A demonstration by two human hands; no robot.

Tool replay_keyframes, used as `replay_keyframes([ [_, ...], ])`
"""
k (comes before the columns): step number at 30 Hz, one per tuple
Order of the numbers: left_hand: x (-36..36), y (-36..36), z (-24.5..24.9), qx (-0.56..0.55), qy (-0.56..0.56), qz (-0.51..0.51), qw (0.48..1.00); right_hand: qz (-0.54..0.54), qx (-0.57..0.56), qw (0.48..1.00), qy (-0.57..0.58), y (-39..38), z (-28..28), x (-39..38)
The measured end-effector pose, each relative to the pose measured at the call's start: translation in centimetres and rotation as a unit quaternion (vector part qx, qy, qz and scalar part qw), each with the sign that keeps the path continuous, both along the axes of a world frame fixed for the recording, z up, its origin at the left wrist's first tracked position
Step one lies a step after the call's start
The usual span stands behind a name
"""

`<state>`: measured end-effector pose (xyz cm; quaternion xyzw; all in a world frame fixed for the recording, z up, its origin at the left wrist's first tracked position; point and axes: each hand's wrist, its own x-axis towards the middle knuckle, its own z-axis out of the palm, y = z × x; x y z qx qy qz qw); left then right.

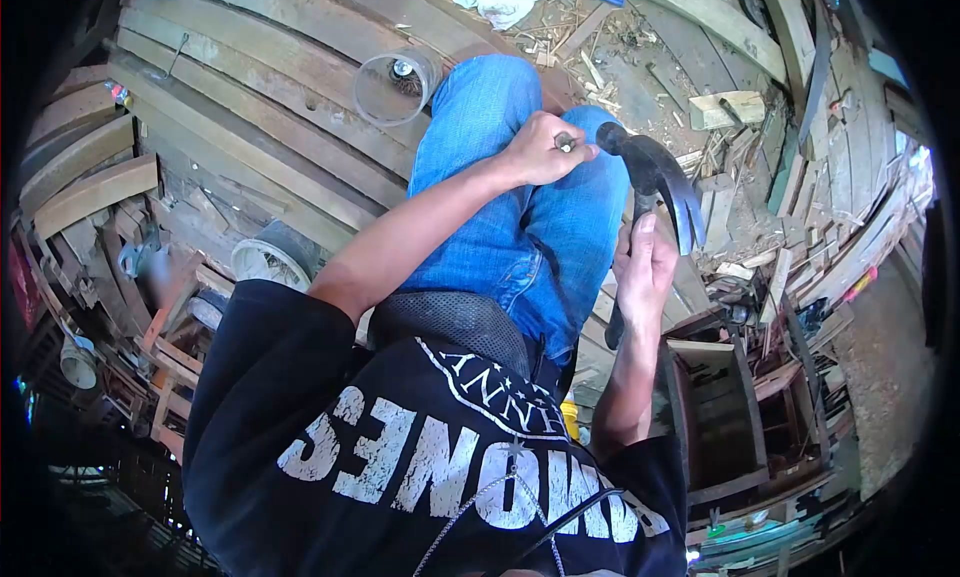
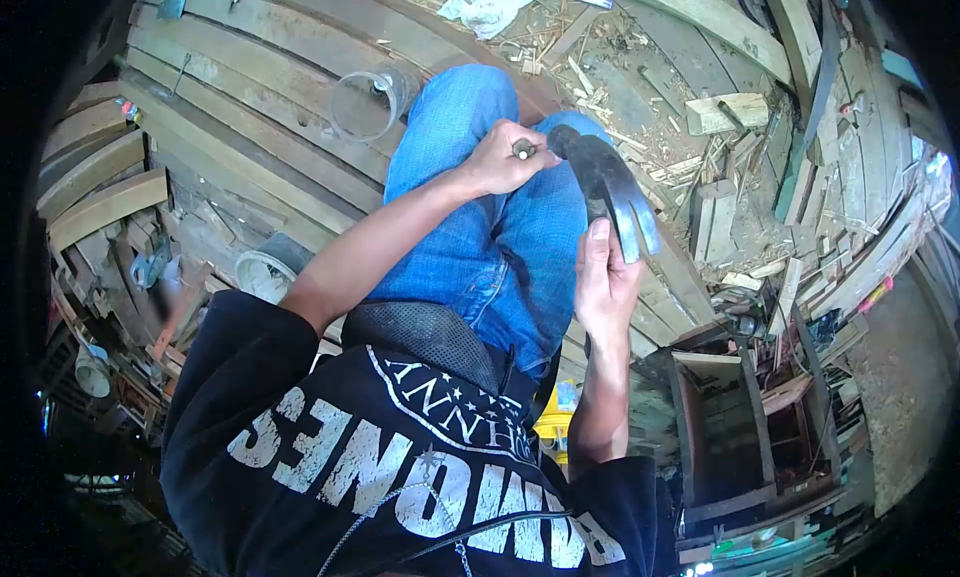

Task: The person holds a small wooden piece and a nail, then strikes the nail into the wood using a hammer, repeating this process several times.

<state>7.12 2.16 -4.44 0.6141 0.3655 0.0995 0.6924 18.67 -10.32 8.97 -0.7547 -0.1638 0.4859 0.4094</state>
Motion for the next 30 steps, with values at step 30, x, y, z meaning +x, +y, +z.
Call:
replay_keyframes([
  [30, -1.5, 0.7, 2.0, -0.036, 0.026, -0.092, 0.995, 0.032, -0.059, 0.997, -0.041, -1.3, -0.1, -0.2],
])
